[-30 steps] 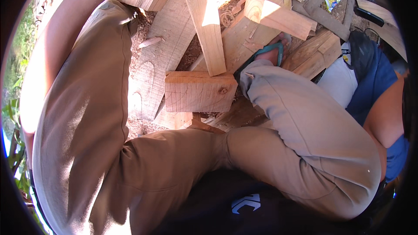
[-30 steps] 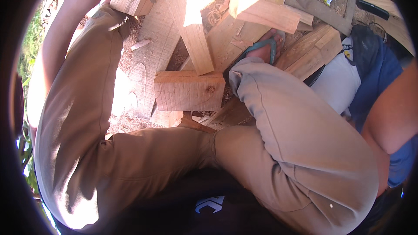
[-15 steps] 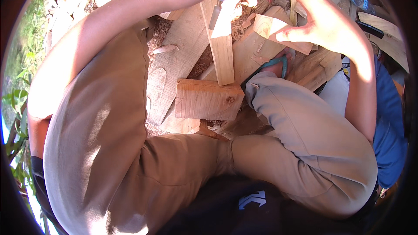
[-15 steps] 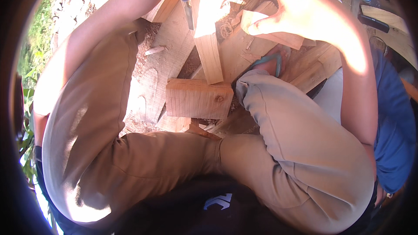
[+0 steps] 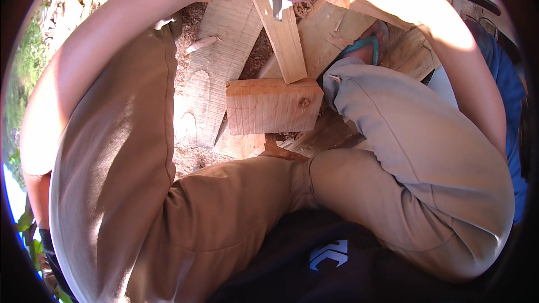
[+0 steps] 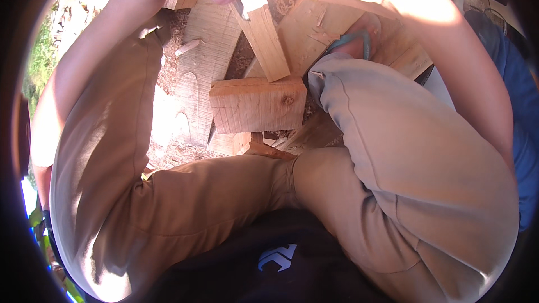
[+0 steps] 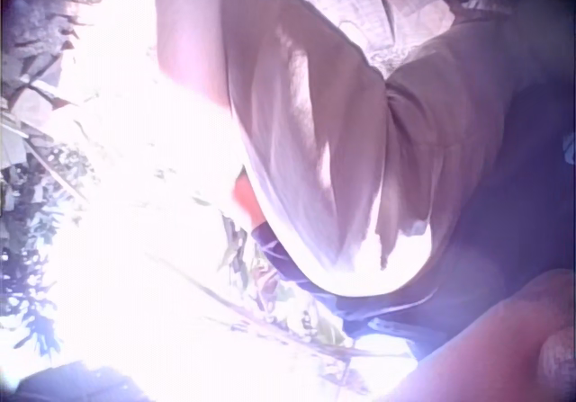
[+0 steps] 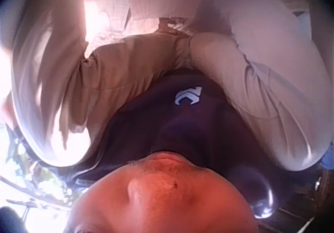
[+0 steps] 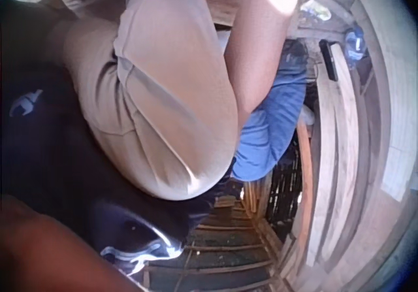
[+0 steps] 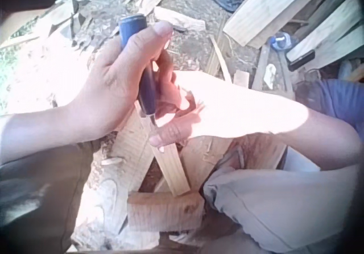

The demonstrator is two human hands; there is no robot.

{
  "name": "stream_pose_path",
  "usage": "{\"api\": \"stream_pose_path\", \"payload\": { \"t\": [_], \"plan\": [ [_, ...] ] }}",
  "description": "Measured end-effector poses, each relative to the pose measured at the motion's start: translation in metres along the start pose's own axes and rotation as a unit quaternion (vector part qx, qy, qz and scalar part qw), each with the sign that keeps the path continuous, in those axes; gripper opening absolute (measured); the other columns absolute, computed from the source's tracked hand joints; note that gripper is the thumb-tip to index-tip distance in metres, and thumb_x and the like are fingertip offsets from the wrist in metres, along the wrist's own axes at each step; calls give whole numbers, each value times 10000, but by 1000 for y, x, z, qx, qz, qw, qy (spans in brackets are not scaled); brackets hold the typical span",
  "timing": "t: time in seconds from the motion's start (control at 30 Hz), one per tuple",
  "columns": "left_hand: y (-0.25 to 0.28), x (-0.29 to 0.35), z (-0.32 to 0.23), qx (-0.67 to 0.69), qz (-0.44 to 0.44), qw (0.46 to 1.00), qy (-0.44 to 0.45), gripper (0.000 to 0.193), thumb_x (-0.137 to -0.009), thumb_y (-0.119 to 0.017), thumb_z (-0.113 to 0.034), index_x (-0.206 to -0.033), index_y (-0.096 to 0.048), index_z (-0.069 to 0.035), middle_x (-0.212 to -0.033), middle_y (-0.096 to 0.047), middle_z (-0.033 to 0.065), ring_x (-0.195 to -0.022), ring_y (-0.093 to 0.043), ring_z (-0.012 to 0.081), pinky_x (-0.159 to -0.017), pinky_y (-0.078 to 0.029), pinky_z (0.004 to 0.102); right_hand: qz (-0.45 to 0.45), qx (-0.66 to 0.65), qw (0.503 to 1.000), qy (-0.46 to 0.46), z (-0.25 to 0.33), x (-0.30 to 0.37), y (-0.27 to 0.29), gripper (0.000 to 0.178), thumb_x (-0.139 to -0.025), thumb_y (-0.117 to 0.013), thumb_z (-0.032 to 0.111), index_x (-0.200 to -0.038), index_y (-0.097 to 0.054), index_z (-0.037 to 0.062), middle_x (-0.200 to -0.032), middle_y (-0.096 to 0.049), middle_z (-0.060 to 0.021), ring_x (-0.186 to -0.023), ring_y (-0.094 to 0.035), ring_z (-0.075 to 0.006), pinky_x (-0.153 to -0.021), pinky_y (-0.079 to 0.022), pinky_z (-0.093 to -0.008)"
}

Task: The person uses a hand tool to shave and shape a piece of wood while holding it on their lap.

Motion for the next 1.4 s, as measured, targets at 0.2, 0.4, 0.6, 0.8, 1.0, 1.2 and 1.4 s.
{"api": "stream_pose_path", "payload": {
  "t": [0.2, 0.4, 0.6, 0.8, 1.0, 1.2, 1.4],
  "plan": [
    [7, -6, 0, 27, 63, 985, -160, 396, -1036, -551, -423, -883, -587, -59, -829, -669, 62, -714, -625, 106, -607, -485, 255, -54, -55, 993, 93, 28, 4, 5, 283, -952, -756, 131, -1178, -611, 43, -994, -667, -20, -920, -653, -110, -790, -532, -277],
    [7, -6, 0, 33, 68, 990, -117, 250, -914, -797, -191, -926, -587, -57, -890, -667, 33, -801, -632, 92, -676, -498, 244, -24, -92, 990, 100, 18, 0, 9, 281, -948, -745, 55, -1188, -612, -7, -1036, -681, -53, -949, -685, -132, -840, -573, -295],
    [16, -6, 16, -33, 163, 986, -30, 155, -858, -822, -44, -963, -719, 5, -894, -719, 27, -830, -638, 66, -728, -510, 234, -150, 135, 979, 37, 14, 7, 4, 498, -884, -805, 53, -1320, -563, 52, -1003, -645, -40, -879, -610, -92, -755, -533, -268],
    [12, 6, 28, 27, 274, 961, 17, 216, -847, -822, 11, -1056, -766, 11, -969, -766, 61, -893, -686, 98, -833, -543, 257, -188, 111, 975, -43, -26, 10, -16, 369, -788, -892, 170, -1088, -720, 40, -928, -697, -50, -860, -655, -120, -797, -538, -274],
    [22, 7, 30, 13, 255, 962, 93, 267, -821, -833, 35, -1076, -756, 18, -1023, -764, 82, -947, -704, 133, -892, -554, 277, -173, -66, 974, 133, 10, 6, -23, 770, -828, -797, -76, -1482, -431, 102, -954, -615, -10, -820, -569, -58, -697, -508, -210],
    [29, 7, 35, -9, 251, 967, 46, 352, -808, -845, 32, -1138, -726, 1, -1022, -755, 73, -970, -702, 136, -887, -562, 279, -178, -77, 975, 110, 9, 7, -24, 611, -837, -725, -90, -1381, -502, 76, -951, -646, -62, -809, -639, -131, -699, -544, -272],
    [83, 14, -20, -203, 166, 965, -29, 339, -992, -698, -225, -1293, -634, -82, -1260, -609, 72, -882, -653, 126, -755, -514, 269, -163, 328, 931, -1, 59, 16, -6, 307, -809, -882, 275, -953, -730, 51, -743, -665, 9, -669, -589, -64, -631, -485, -248]
  ]
}}
Point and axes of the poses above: each hand's wrist, its own x-axis away from the middle knuckle, its own y-axis out of the back of the hand, z = x × y, the point moved 8 cm from there along -x, towards the middle knuckle
